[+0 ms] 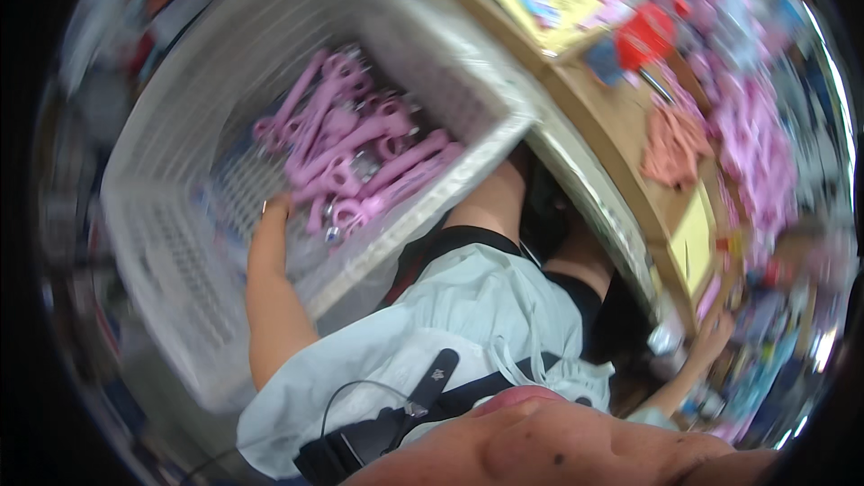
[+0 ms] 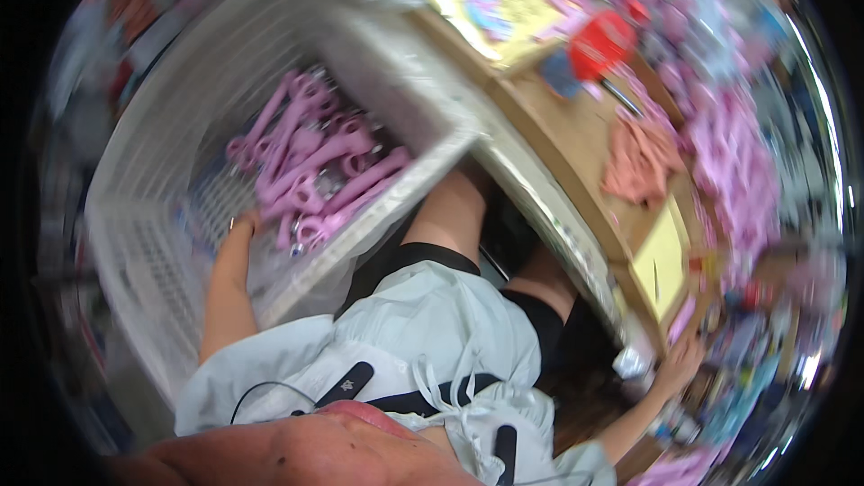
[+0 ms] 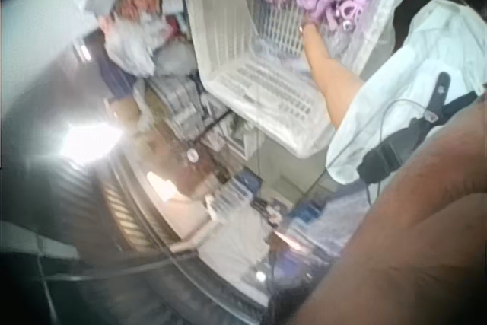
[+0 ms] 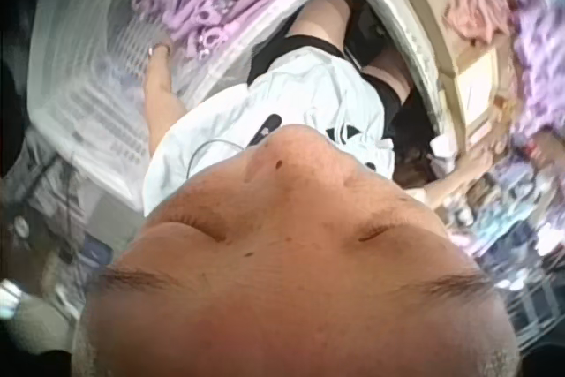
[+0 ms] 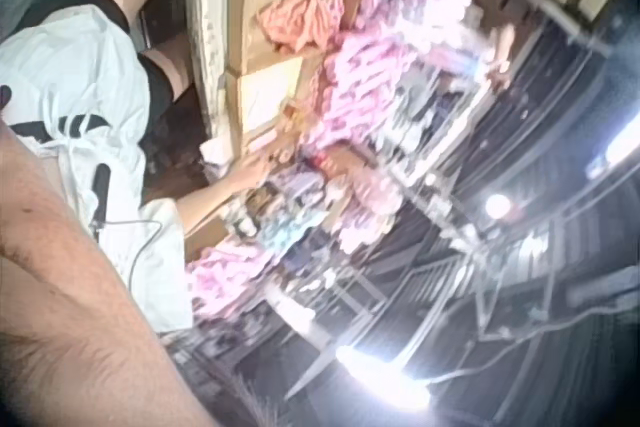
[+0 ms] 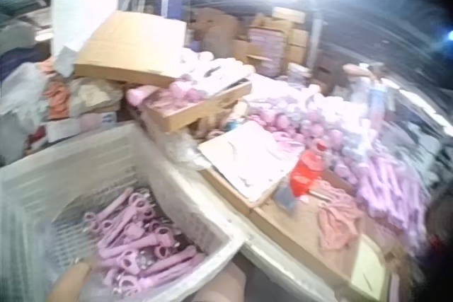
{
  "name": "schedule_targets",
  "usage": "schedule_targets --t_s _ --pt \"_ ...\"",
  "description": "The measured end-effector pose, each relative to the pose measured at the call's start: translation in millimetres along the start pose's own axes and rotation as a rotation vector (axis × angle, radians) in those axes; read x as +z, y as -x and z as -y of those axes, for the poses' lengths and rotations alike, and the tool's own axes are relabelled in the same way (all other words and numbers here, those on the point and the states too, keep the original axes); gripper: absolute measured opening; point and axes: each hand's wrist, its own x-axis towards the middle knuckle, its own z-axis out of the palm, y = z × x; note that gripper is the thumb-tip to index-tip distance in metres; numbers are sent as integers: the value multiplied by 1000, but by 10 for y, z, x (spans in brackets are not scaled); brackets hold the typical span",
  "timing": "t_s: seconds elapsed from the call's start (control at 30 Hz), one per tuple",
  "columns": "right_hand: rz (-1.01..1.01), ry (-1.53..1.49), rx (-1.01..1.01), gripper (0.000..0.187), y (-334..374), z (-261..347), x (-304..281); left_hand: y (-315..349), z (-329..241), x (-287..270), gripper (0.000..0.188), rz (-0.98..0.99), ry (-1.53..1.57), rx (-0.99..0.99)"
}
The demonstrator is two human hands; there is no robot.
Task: The person assembles pink bubble maker wands by inserting a small white stick into the top of each wand, wiping the wand with a cloth, and placing it into a white basket. The person repeats this process for several wands.
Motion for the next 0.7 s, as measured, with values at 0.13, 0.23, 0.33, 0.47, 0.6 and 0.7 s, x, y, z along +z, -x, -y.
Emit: schedule_targets --t_s 0.13,0.23,0.33,0.47,0.6,0.7 --pt "-54 -89 35 20 -165 340 -254 -262 -156 353 49 -172 182 -95" --pt "-165 -139 -11 14 -409 748 -207 -297 -312 324 57 -257 235 -175" --pt "-126 -182 -57 13 -670 1131 -6 -121 -363 275 64 -296 215 -243" --pt "-160 -374 -182 13 -1105 1530 461 422 -276 130 66 -347 402 177" --pt "-78 -525 -174 24 -1581 1891 1006 1054 -281 -128 60 -179 238 288" --pt "149 -360 -208 32 -1757 2076 1275 1548 -318 -389 55 -88 518 267"
